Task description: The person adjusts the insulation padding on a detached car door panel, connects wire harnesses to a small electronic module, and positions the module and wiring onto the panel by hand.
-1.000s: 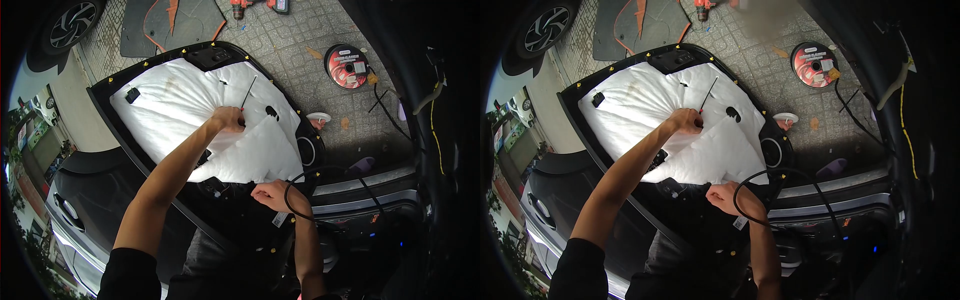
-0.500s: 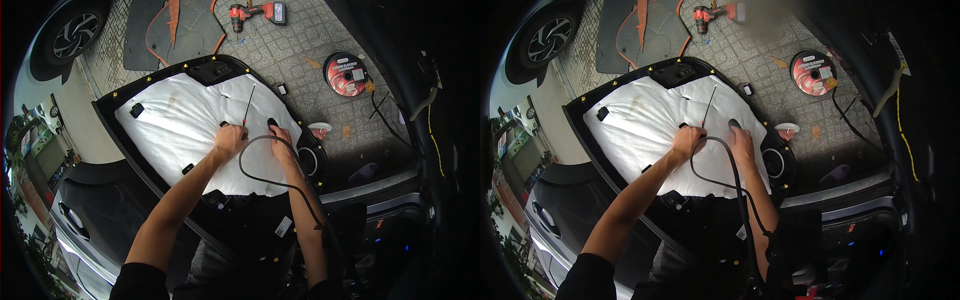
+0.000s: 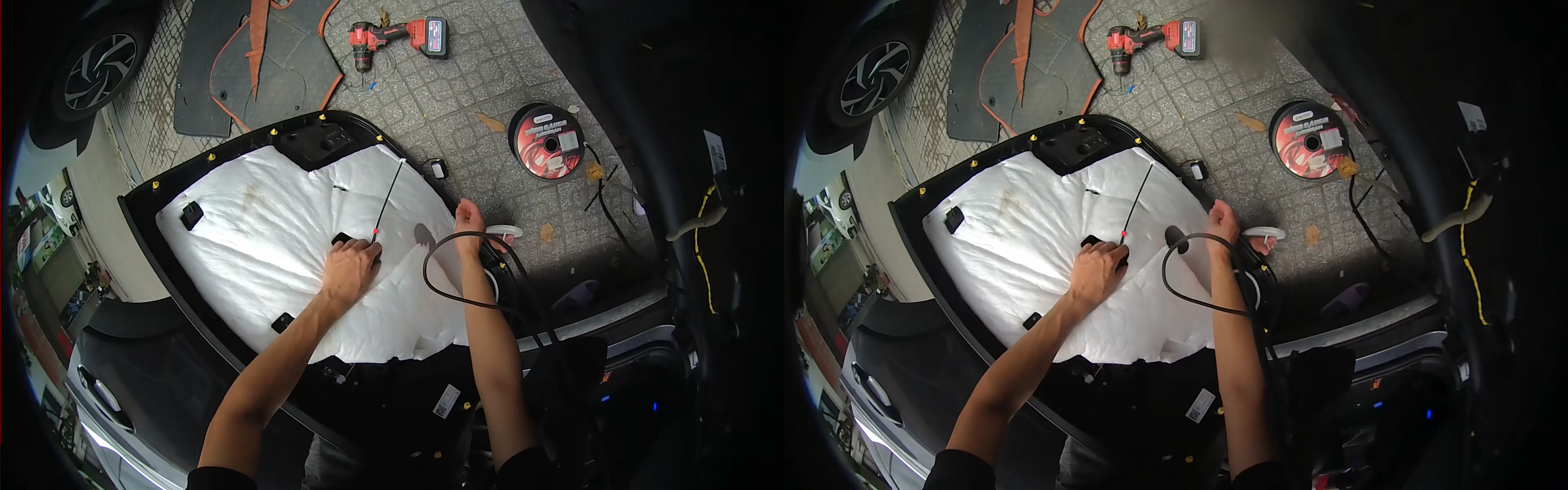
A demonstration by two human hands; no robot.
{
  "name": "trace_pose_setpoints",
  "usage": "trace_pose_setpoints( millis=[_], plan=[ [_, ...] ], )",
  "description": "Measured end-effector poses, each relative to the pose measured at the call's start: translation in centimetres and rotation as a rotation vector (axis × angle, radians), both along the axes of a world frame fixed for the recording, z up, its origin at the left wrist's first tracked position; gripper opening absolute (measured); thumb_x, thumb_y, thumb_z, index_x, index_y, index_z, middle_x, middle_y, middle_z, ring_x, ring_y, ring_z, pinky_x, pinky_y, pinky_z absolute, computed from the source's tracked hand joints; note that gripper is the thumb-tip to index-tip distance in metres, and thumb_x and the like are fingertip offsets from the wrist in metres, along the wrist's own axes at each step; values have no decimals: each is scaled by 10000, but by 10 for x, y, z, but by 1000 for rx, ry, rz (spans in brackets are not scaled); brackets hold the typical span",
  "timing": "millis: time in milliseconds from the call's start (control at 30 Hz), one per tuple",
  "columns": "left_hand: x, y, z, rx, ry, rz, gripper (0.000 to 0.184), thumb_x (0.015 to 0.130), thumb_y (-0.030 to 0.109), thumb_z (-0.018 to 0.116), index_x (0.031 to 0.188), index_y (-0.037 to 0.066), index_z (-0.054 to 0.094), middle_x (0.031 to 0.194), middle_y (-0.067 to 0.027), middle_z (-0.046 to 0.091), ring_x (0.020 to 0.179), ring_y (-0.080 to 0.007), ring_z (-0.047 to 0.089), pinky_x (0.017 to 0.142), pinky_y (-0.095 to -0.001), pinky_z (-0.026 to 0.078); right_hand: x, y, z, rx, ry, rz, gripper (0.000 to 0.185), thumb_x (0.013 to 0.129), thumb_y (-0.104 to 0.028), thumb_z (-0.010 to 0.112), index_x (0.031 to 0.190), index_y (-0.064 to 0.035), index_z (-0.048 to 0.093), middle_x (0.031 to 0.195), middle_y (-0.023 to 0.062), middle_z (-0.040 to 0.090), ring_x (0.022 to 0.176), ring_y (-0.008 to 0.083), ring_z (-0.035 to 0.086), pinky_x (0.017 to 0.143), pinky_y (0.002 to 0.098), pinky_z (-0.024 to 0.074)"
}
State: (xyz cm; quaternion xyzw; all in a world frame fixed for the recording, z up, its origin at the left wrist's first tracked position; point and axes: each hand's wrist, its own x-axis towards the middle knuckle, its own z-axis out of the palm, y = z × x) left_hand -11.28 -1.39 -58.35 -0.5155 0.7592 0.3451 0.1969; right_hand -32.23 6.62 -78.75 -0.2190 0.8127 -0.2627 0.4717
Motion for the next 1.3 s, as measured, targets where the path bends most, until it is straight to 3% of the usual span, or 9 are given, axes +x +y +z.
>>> trace_pose_setpoints(
  millis=[100, 233, 367, 467, 633, 867, 1067, 1133, 1300],
  plan=[
    [2, -1, -1, 25, -27, -24, 157, 769, 151, 641, 906, 76, 618, 865, -70, 631, 862, -243, 627, 758, -368, 464, 2, -4, -73, 26, -225, -176, 308, 892, -65, 620, 1193, -9, 578, 1159, 137, 651, 1079, 219, 621, 928, 321, 481],
    [3, -4, -2, 89, -45, -10, 139, 764, 152, 645, 875, 78, 603, 840, -64, 615, 843, -233, 623, 746, -368, 460, -1, -47, -109, 88, -20, 296, 583, 867, -11, 613, 1408, -96, 415, 1348, 184, 526, 1262, 348, 487, 1041, 408, 399],
    [3, -12, 1, 170, -66, 8, 159, 750, 158, 668, 874, 78, 608, 826, -57, 601, 835, -228, 614, 748, -364, 458, 15, -57, -133, 247, 20, 542, 681, 794, -160, 743, 1391, -85, 425, 1294, 209, 554, 1191, 385, 530, 1004, 423, 429],
    [4, -16, 1, 197, -54, -3, 181, 741, 164, 693, 885, 85, 617, 865, -49, 594, 864, -223, 592, 766, -365, 456, 21, -15, -188, 168, -234, 358, 456, 813, -134, 723, 1242, -79, 581, 1225, 194, 588, 1111, 370, 577, 934, 399, 459],
    [8, -15, 2, 209, -55, -100, 211, 776, 210, 690, 943, 84, 659, 969, -97, 558, 985, -266, 518, 863, -404, 419, 11, -19, -71, -263, -53, 457, 309, 806, -51, 697, 1107, -63, 631, 1098, 144, 609, 1054, 349, 593, 885, 394, 481],
    [26, -17, -29, 320, -42, -498, 259, 870, 268, 577, 910, 30, 670, 1018, -152, 603, 1014, -300, 542, 941, -419, 394, -35, -5, -39, 282, -390, 376, 331, 844, -103, 705, 1140, -3, 595, 818, 106, 683, 645, 162, 656, 554, 293, 509],
    [25, -24, -19, 325, 10, -521, 274, 908, 301, 547, 983, 55, 641, 1008, -145, 629, 977, -282, 580, 919, -411, 422, -34, 13, -74, 67, -257, 466, 255, 846, -132, 709, 1019, -4, 573, 805, 86, 671, 700, 141, 641, 591, 288, 488],
    [15, -25, 7, 253, -62, -308, 218, 877, 270, 604, 974, 78, 639, 984, -140, 632, 952, -281, 585, 890, -402, 444, -26, 7, -73, 216, -702, 90, 308, 890, -124, 663, 1151, -41, 523, 916, 53, 670, 745, 97, 608, 607, 260, 480],
    [-5, -18, 34, -179, -50, -263, 124, 832, 185, 624, 900, 83, 647, 922, -67, 541, 916, -231, 512, 794, -336, 429, -23, -15, -46, 257, -853, 314, 354, 892, -99, 624, 1228, 2, 577, 1141, 84, 655, 1047, 147, 607, 927, 268, 440]
  ],
)
